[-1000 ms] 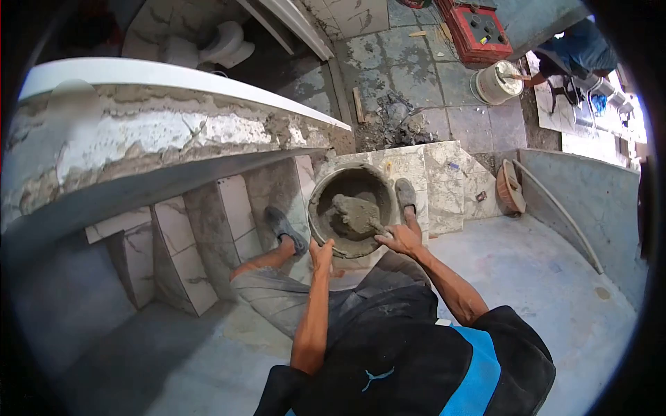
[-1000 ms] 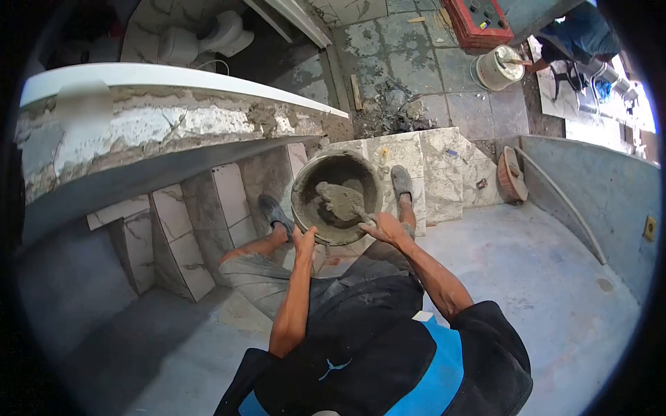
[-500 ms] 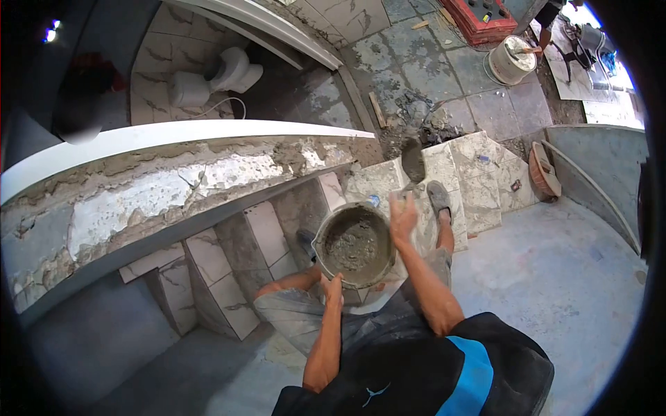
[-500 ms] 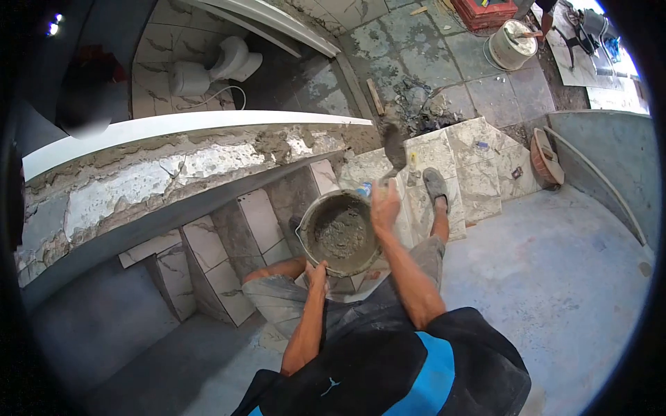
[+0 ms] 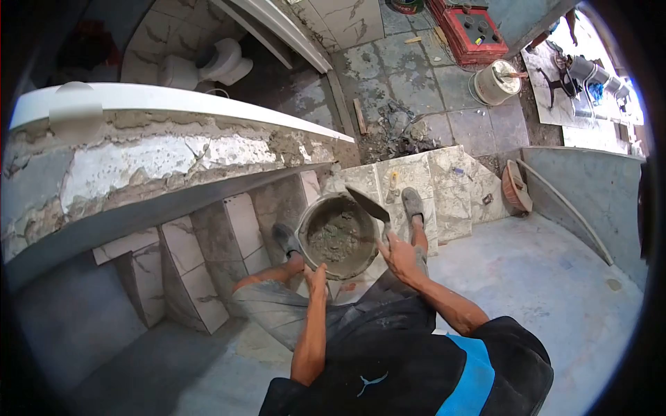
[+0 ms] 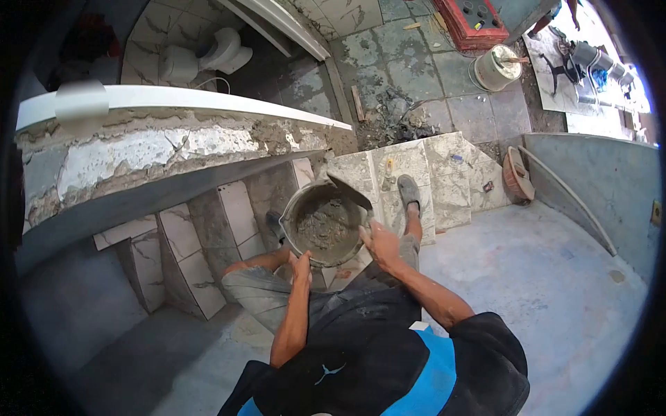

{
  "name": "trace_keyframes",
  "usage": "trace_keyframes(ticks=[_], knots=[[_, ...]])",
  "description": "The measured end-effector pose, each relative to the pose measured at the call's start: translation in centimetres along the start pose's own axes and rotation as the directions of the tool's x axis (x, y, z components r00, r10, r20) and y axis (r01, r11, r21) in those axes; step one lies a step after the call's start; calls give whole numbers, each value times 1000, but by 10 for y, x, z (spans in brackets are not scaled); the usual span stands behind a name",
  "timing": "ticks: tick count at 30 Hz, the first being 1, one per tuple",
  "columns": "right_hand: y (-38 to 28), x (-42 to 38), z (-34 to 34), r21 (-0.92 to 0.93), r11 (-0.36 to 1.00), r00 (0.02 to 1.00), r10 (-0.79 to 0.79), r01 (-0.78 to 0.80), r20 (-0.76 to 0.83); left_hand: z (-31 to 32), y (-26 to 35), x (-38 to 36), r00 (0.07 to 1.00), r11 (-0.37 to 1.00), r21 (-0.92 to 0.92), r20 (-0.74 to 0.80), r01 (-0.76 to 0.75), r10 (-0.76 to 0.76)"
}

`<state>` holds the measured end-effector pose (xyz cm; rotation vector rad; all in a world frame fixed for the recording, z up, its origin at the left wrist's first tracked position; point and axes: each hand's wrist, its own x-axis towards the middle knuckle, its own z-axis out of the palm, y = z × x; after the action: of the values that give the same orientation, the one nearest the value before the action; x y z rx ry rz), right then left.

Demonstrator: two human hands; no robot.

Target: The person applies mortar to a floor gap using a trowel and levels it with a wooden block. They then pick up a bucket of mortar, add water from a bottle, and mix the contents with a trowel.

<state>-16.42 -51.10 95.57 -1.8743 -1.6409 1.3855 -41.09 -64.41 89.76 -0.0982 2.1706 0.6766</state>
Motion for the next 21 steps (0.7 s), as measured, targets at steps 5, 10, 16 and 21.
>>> trace_keyframes(ticks=[5,10,16,21], knots=[[52,13,22,-394,804,894,-368,444,257,36,88,-88,968,954,160,48,-252,247],[24,39,6,-470,791,909,-254,393,331,48,81,-85,900,881,237,266,-408,345],[24,51,-35,-300,895,728,-40,331,684,48,100,-99,837,868,143,377,-475,396],[56,41,-36,-293,936,811,13,197,585,56,84,-72,918,938,-1,204,-348,341]])
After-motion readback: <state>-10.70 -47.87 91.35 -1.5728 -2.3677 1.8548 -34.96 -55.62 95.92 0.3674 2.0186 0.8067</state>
